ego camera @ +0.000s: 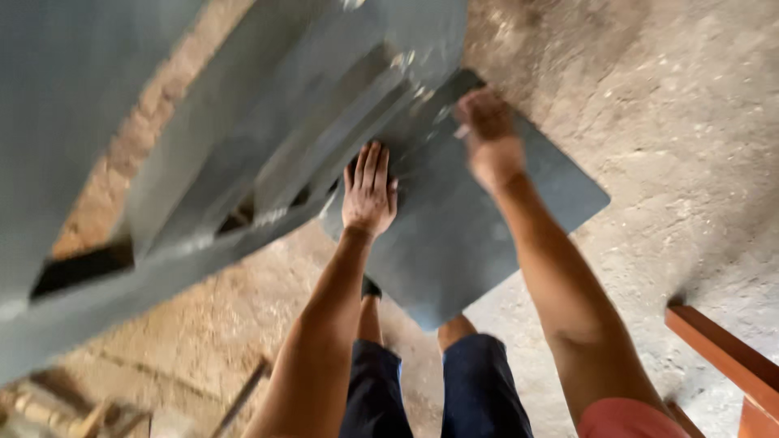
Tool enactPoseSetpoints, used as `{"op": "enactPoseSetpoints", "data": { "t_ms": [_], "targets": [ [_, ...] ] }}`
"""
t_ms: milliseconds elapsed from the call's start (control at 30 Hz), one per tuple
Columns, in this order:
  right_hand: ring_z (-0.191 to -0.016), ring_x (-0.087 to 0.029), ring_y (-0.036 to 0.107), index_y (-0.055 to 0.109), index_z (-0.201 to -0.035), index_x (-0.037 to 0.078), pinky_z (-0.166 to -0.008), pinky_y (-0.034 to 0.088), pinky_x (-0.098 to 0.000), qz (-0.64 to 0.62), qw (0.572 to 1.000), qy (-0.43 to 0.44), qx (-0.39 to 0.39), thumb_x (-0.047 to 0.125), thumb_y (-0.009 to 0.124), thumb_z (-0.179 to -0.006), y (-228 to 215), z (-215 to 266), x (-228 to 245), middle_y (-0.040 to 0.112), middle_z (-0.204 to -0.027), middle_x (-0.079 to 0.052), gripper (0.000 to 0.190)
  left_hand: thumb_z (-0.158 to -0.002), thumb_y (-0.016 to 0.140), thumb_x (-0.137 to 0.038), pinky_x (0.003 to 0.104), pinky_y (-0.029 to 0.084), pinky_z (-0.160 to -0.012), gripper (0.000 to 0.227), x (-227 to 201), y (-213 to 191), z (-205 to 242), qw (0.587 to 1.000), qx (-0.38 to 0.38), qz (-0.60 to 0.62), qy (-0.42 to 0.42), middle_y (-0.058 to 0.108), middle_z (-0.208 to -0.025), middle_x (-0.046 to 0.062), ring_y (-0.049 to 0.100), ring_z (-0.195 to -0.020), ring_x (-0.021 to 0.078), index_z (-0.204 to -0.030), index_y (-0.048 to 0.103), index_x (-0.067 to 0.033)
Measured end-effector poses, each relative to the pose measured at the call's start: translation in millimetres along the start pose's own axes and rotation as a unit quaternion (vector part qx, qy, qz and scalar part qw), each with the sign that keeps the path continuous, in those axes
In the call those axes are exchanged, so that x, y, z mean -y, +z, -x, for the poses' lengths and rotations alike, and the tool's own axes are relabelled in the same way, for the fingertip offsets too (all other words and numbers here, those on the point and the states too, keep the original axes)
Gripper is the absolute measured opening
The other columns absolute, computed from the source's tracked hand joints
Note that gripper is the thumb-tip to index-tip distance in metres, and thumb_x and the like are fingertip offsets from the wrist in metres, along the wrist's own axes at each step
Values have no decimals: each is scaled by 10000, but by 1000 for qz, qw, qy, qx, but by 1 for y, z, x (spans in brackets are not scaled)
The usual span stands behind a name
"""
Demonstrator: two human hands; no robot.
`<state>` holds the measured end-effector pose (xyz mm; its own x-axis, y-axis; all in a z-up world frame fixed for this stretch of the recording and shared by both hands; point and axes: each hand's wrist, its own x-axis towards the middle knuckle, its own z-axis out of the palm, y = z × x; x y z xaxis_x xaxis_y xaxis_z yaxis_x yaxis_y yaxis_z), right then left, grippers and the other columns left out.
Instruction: The person sands the seat and backrest slats of a dark grey wooden chair with a piece of sandpaper.
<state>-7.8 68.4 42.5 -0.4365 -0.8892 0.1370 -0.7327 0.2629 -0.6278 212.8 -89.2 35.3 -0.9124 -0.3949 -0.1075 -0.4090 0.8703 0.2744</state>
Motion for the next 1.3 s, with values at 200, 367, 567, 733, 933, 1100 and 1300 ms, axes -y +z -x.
{"op": "enactPoseSetpoints", "data": {
  "t_ms": [200,367,567,733,933,1100,1300],
  "targets": [
    [-1433,-397,463,625,-1396,61,-1242,345,-567,67,997,19,18,168,630,-1015,30,77,75,599,-1441,-166,396,-1056,429,-382,606,141,-1256,671,-39,1,44,997,44,-9,-60,207,-1705,119,173,-1582,324,-1621,279,-53],
    [-1531,-283,385,617,-1455,136,-1263,291,-538,107,994,28,1,226,627,-1058,32,138,89,562,-1547,-58,407,-1049,403,-422,615,112,-1247,670,-88,-1,110,994,102,11,-33,211,-1690,136,163,-1571,321,-1597,285,-56],
    [-1529,-292,388,627,-1462,118,-1277,254,-527,151,987,46,10,187,580,-1044,36,146,87,575,-1537,-50,425,-1074,394,-438,690,70,-1229,688,-81,9,62,992,48,21,-117,193,-1709,133,146,-1588,310,-1612,265,-30],
    [-1538,-279,384,650,-1438,123,-1284,260,-521,146,988,51,-3,173,572,-1060,34,143,90,577,-1547,-31,390,-1077,407,-437,710,60,-1236,704,-93,10,35,985,-4,11,-170,176,-1708,146,133,-1598,310,-1612,249,-8],
    [-1517,-281,410,691,-1396,123,-1284,236,-501,115,992,52,-30,140,647,-1031,30,145,92,621,-1510,-34,369,-1009,498,-354,712,119,-1173,653,-87,-16,81,998,20,13,-61,370,-1628,210,263,-1532,335,-1529,377,22],
    [-1166,-223,686,749,-1122,116,-1013,533,-408,-83,974,172,-118,76,716,-973,26,161,122,759,-1164,-57,158,-1035,669,-241,354,665,-752,433,-88,-18,123,924,40,360,-125,750,-1010,125,765,-912,228,-1367,524,-4],
    [-780,-112,639,699,-999,18,-670,534,-257,-283,861,373,-202,127,758,-974,-10,172,196,723,-897,-78,126,-924,761,-148,365,640,-766,347,-136,-62,154,869,26,456,-192,764,-1032,128,773,-899,253,-1225,679,5]
  ]
}}
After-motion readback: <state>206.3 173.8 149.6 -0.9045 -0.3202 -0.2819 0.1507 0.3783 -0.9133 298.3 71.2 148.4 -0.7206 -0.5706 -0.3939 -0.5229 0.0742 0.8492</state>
